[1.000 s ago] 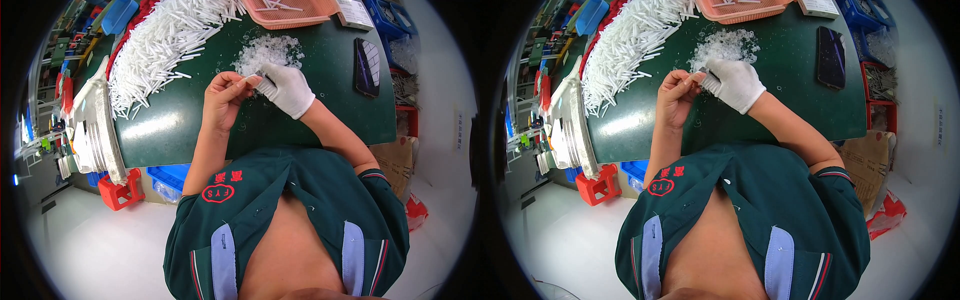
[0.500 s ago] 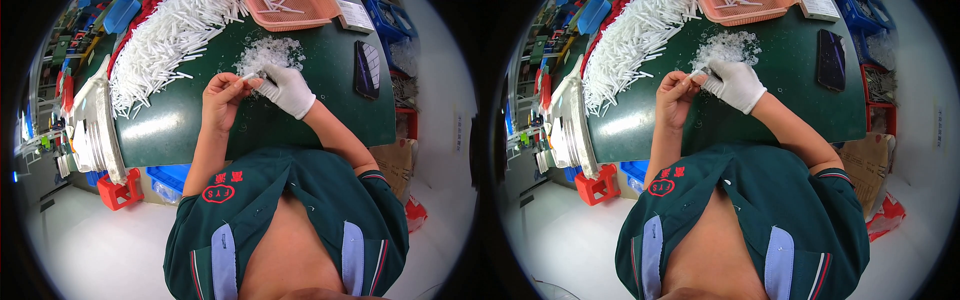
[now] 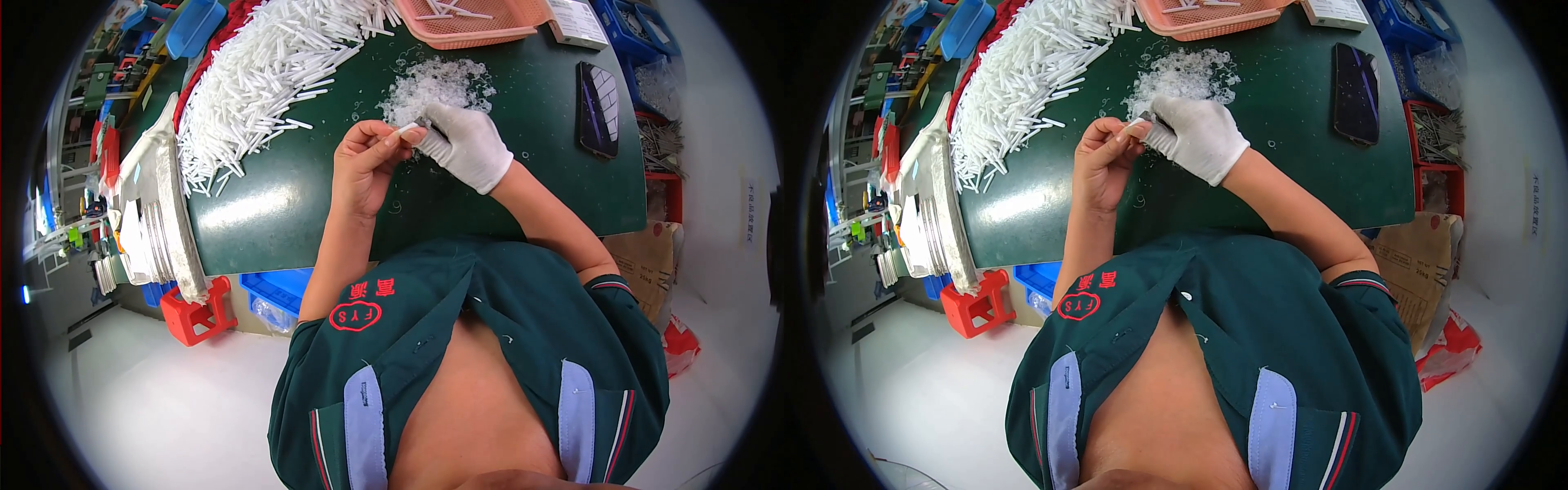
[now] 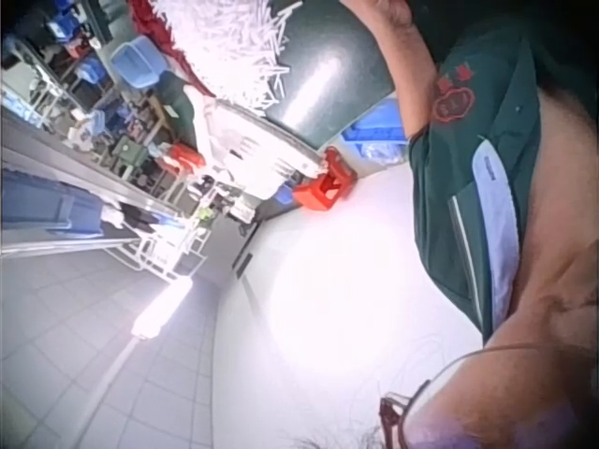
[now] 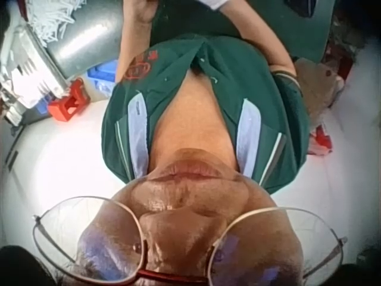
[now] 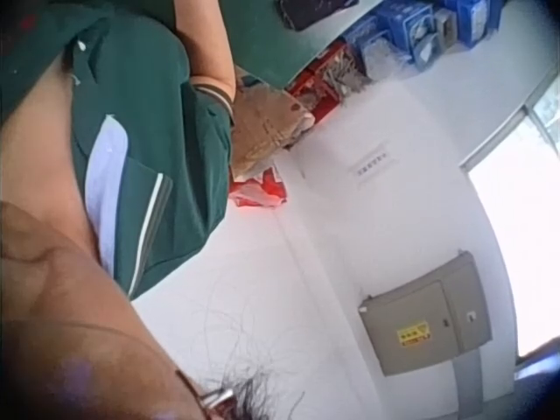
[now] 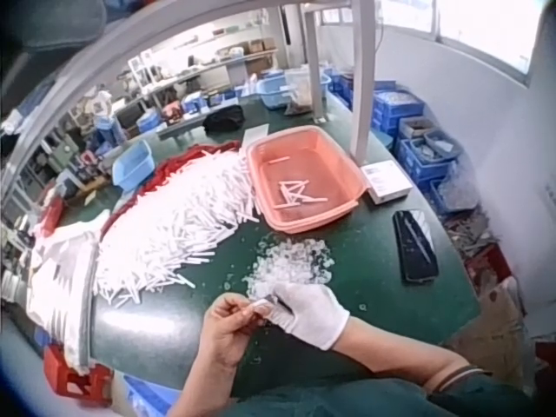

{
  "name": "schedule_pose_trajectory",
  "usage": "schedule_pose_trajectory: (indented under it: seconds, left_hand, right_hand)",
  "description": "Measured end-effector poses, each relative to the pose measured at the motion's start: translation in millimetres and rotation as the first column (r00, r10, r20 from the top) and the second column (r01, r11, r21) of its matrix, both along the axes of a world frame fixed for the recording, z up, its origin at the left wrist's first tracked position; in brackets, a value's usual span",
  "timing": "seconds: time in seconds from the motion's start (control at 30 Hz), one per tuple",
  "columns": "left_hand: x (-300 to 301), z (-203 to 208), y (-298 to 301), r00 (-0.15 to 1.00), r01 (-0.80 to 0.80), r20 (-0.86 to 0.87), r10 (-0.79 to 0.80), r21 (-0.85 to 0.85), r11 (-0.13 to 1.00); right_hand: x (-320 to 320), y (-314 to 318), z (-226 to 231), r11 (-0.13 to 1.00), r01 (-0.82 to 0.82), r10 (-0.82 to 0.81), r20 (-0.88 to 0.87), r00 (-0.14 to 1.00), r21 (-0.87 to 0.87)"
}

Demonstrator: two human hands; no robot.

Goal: The person empties a basket of plastic tubes into a bin below, places the empty basket on the table, and trims plastic tubes one by one using a small blade before placing each finished tube into the basket.

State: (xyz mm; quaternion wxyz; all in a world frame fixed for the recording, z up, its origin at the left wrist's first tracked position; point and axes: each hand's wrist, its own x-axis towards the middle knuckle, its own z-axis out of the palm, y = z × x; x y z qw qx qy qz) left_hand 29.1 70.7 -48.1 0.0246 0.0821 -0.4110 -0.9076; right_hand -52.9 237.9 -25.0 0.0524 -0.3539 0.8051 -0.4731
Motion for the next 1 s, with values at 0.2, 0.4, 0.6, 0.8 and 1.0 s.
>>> schedule_pose_trajectory:
  seconds: [0.2,0.4,0.6,0.8,1.0]
  left_hand:
    - [1,0,1,1.000,0.000,-0.005,0.000,0.009,1.000]
    - [1,-1,1,1.000,-0.007,0.016,0.006,0.003,1.000]
    - [-1,-2,2,0.999,-0.022,0.037,0.021,0.036,0.999]
    - [-1,5,-1,0.986,-0.148,0.063,0.151,-0.050,0.988]
    - [6,29,0,0.953,-0.279,-0.006,0.303,-0.409,0.869]
  right_hand:
    - [1,-1,0,0.999,0.042,-0.042,-0.029,0.999,0.006]
    - [1,-1,0,0.999,0.031,-0.030,-0.027,0.999,0.026]
    - [-1,0,0,1.000,-0.004,0.004,-0.039,0.999,-0.009]
    - [-1,-2,-5,0.991,-0.136,0.137,0.067,0.988,-0.016]
    - [-11,0,-10,0.993,-0.045,0.097,0.513,0.853,-0.113]
